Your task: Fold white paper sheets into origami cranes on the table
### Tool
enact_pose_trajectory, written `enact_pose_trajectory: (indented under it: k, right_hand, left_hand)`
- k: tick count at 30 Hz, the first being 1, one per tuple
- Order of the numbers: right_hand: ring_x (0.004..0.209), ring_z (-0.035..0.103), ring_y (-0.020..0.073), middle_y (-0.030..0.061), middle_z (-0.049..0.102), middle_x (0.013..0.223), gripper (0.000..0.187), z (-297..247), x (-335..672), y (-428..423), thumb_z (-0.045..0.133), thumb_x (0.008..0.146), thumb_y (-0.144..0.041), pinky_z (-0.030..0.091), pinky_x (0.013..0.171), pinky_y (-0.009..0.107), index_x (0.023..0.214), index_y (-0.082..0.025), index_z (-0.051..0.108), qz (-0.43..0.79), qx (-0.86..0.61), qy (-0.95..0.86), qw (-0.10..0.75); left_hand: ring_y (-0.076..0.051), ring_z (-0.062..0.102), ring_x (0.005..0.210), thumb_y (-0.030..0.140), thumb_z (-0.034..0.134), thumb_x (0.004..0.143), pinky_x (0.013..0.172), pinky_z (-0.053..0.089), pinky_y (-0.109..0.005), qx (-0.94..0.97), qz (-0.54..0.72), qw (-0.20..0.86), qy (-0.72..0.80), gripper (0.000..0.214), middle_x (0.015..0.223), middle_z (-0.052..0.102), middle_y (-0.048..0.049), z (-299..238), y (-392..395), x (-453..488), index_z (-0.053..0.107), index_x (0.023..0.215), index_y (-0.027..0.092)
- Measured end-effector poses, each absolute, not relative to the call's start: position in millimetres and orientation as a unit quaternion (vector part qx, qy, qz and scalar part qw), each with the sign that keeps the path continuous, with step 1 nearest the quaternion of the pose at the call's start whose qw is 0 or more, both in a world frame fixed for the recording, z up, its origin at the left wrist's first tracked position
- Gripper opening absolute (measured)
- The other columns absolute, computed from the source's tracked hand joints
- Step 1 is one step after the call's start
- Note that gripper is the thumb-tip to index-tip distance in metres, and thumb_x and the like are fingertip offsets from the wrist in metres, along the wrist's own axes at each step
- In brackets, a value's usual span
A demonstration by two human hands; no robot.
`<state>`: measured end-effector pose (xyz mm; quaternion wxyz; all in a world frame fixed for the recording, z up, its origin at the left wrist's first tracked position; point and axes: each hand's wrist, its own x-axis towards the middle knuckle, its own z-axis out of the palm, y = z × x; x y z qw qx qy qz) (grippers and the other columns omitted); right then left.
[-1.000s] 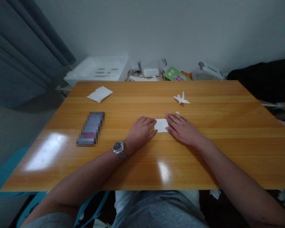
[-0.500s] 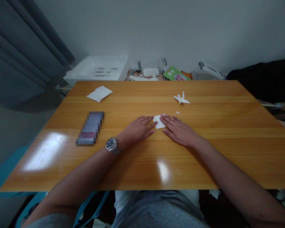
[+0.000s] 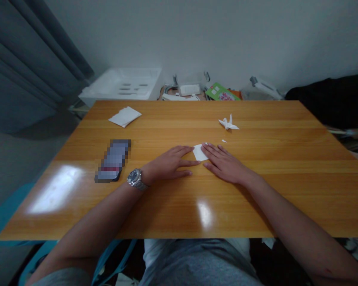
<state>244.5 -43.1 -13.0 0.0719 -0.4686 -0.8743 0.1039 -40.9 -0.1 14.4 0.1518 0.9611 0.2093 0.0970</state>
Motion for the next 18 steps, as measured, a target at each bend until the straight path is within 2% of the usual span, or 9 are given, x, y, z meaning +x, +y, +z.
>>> enact_pose_trajectory:
  k: [5,8,11,13,15,18]
  right_hand:
    - [0.156,0.027,0.0266,0.0129,0.029,0.168,0.063,-12.7,246.7,-40.8,0.032,0.108,-0.048,0.023,0.127,0.052,0.163,-0.018,0.028,0.104,-0.464,-0.876,0.086]
    - [0.151,0.038,0.0282,0.0132,0.039,0.163,0.056,-10.3,245.7,-37.2,0.036,0.108,-0.044,0.029,0.124,0.053,0.158,-0.019,0.041,0.097,-0.46,-0.876,0.112]
    - [0.142,0.051,0.0285,0.0132,0.052,0.155,0.048,-11.5,244.3,-32.2,0.042,0.106,-0.039,0.04,0.118,0.053,0.149,-0.021,0.053,0.087,-0.468,-0.863,0.17]
    - [0.136,0.056,0.0292,0.015,0.057,0.149,0.046,-14.5,244.0,-29.2,0.049,0.103,-0.037,0.045,0.115,0.051,0.145,-0.018,0.057,0.083,-0.472,-0.853,0.208]
    - [0.133,0.057,0.0309,0.0172,0.059,0.146,0.045,-17.7,244.5,-27.1,0.054,0.101,-0.034,0.046,0.113,0.052,0.142,-0.016,0.06,0.077,-0.476,-0.846,0.227]
    - [0.132,0.057,0.0331,0.018,0.06,0.144,0.043,-20.5,246.2,-25.7,0.057,0.099,-0.032,0.046,0.112,0.056,0.139,-0.018,0.063,0.077,-0.475,-0.843,0.239]
  left_hand:
    - [-0.03,0.038,0.148,0.046,0.06,0.099,0.122,0.031,-0.051,0.962,0.099,0.137,0.215,0.046,0.162,0.038,-0.0078,11.5,0.3,-39.0,0.058,0.144,0.038]
    - [-0.031,0.042,0.144,0.045,0.06,0.099,0.121,0.034,-0.051,0.961,0.117,0.132,0.213,0.044,0.16,0.042,-0.0094,9.0,1.0,-37.9,0.06,0.143,0.037]
    - [-0.031,0.043,0.142,0.047,0.057,0.1,0.12,0.035,-0.052,0.963,0.122,0.126,0.207,0.043,0.157,0.043,-0.01,7.0,2.3,-38.2,0.061,0.142,0.036]
    - [-0.031,0.043,0.141,0.048,0.056,0.101,0.119,0.035,-0.053,0.964,0.125,0.123,0.201,0.044,0.156,0.044,-0.0108,6.1,3.3,-38.7,0.061,0.142,0.036]
    - [-0.032,0.044,0.14,0.048,0.056,0.1,0.118,0.035,-0.054,0.965,0.131,0.121,0.195,0.044,0.155,0.045,-0.0112,5.3,4.3,-38.9,0.061,0.142,0.035]
    - [-0.032,0.049,0.135,0.049,0.057,0.1,0.116,0.037,-0.053,0.962,0.142,0.124,0.196,0.045,0.15,0.049,-0.012,3.5,5.4,-37.4,0.061,0.142,0.035]
